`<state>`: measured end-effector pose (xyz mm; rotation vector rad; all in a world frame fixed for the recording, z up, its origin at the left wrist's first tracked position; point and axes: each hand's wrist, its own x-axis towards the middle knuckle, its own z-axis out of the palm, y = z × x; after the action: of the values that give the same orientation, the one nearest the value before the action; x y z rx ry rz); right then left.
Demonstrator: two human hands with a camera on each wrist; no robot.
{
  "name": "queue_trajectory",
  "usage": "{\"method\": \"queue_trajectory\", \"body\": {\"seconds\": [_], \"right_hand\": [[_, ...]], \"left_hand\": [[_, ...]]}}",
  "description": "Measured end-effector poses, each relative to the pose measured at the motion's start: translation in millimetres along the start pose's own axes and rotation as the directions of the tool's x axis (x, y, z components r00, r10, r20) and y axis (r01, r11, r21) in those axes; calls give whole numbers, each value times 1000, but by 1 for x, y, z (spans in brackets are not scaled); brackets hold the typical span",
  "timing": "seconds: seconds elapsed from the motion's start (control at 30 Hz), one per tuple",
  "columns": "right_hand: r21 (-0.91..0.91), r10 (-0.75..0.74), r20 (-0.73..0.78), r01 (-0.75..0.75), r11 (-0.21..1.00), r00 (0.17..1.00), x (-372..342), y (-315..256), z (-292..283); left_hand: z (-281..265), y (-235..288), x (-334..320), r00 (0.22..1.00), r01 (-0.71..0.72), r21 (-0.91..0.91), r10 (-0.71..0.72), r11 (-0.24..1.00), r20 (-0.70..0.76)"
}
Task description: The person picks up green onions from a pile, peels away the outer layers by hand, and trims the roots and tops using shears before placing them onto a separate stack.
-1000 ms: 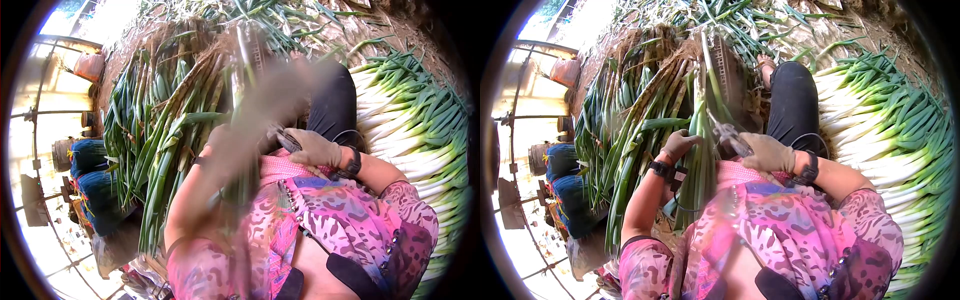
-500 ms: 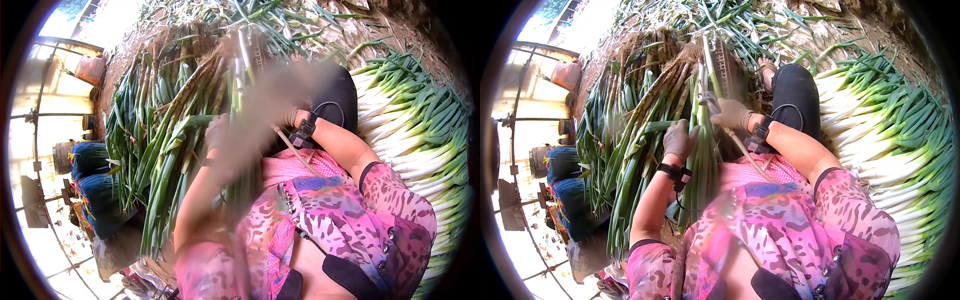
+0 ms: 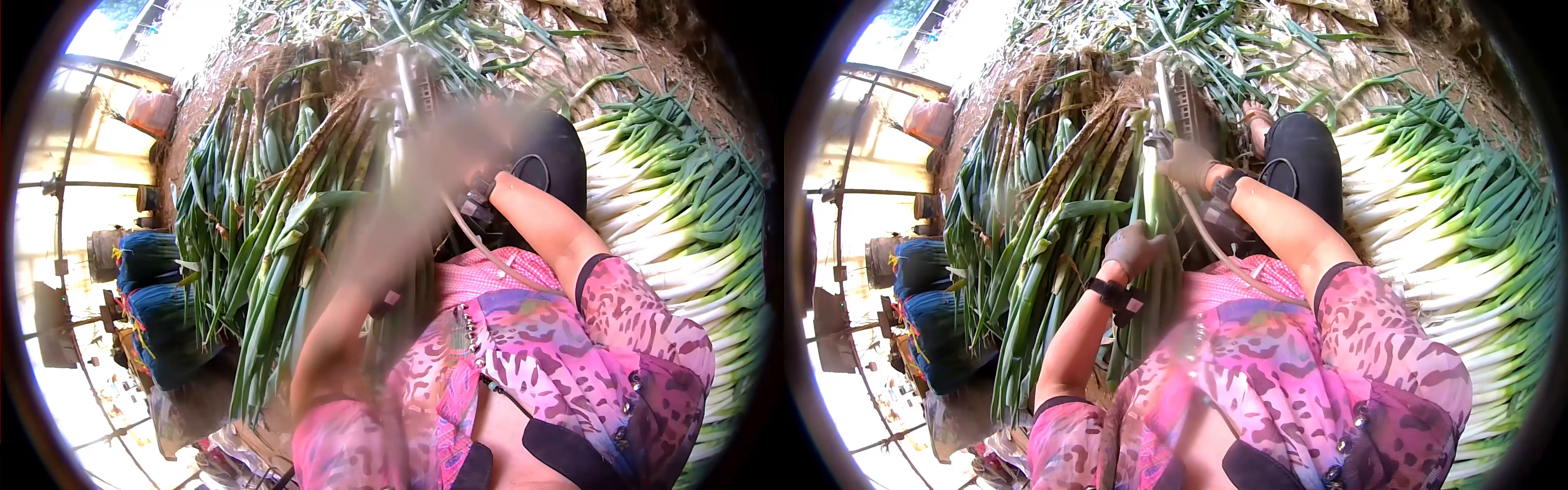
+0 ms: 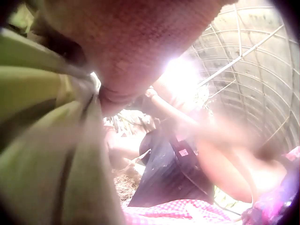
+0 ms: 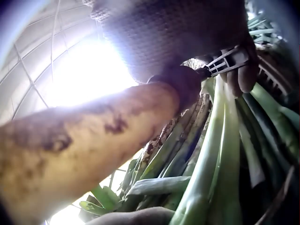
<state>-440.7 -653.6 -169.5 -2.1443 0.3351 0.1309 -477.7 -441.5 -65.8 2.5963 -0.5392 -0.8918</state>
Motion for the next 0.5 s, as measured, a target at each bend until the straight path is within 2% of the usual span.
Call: {"method": "queue_trajectory", "body": {"seconds": [0.07,0.17,0.2,0.23,0.27,0.33,0.37,0.47,0.5], "right_hand": [[18,28,25,-28,999,999,0,-3,0],[66,-128,151,120,991,980,-42,0,-1],[111,-214,151,198,974,965,-44,22,13],[157,-297,148,274,949,943,-42,56,40],[174,-243,193,210,962,951,-65,36,23],[194,-131,281,78,978,951,-114,-15,-15],[212,-157,292,96,973,944,-125,-21,-20],[257,-158,360,65,964,920,-141,-20,-19],[265,-136,390,31,964,911,-145,-22,-22]], "left_hand": [[-5,-2,0,999,-46,28,46,999,-3],[-23,14,-15,990,-109,64,115,992,-86],[-31,17,-8,996,-78,308,88,948,-19],[-27,-5,12,983,-37,434,111,900,-147],[-17,-40,37,952,22,548,149,836,-266],[-12,-92,81,962,104,576,65,811,-264],[-9,-97,90,972,133,653,30,746,-233],[19,-109,105,941,246,691,4,679,-339],[18,-105,104,929,320,634,-101,704,-356]]}}
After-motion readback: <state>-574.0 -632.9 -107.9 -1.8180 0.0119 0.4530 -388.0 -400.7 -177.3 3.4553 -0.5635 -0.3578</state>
